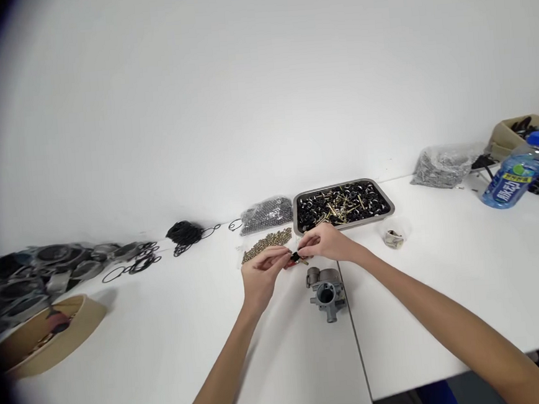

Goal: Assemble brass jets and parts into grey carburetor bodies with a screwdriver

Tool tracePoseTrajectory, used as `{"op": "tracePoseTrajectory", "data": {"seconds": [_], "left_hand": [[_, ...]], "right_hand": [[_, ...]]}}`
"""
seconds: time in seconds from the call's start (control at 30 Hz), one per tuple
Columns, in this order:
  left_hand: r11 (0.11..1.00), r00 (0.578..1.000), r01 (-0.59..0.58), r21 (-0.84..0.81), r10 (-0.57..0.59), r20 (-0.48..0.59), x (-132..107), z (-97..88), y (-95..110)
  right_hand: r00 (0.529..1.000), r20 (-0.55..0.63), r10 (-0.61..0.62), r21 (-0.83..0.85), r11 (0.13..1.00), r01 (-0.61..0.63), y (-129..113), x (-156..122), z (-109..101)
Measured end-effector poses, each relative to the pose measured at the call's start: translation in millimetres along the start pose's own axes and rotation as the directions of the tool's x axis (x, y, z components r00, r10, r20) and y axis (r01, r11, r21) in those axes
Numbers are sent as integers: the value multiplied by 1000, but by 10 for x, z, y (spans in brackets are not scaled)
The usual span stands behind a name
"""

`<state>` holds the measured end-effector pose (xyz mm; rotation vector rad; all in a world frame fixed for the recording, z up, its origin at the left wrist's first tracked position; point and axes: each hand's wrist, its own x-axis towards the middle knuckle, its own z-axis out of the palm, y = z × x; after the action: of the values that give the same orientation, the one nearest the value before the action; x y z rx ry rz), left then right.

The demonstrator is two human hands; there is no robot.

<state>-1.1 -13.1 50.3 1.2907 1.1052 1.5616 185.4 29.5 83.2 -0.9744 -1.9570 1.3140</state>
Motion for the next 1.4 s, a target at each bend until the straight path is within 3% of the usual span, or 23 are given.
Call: {"op": "tracePoseTrajectory", "data": {"seconds": [0.23, 0.5, 0.6, 0.7, 0.87, 1.0, 1.17, 1.4], "left_hand": [[973, 968, -193, 127, 168, 185, -61, 28, 17], [920, 939, -324, 222, 283, 198, -78, 58, -85], [941, 962, -266, 211, 244, 124, -61, 32, -89], [981, 993, -117, 155, 118, 0, -19, -11, -79], [994, 989, 107, 15, -105, -100, 18, -21, -87], [984, 983, 166, -61, -170, -63, -9, 24, -137], [977, 980, 201, -75, -200, 16, -48, 53, -186], [973, 976, 215, -84, -213, 32, -62, 85, -208]], "right_hand": [[991, -121, 51, 112, 993, -38, -26, -84, 59], [988, -140, 70, 204, 978, -40, -48, -213, 124], [990, -116, 81, 213, 975, -55, 86, -311, 155], [995, -21, 98, 223, 971, -91, 230, -411, 187], [988, 116, 103, 191, 974, -124, 326, -477, 250], [984, -42, 172, 365, 920, -145, 382, -473, 319], [920, -327, 214, 405, 912, -68, 474, -457, 358], [912, -364, 192, 366, 929, -49, 490, -455, 369]]}}
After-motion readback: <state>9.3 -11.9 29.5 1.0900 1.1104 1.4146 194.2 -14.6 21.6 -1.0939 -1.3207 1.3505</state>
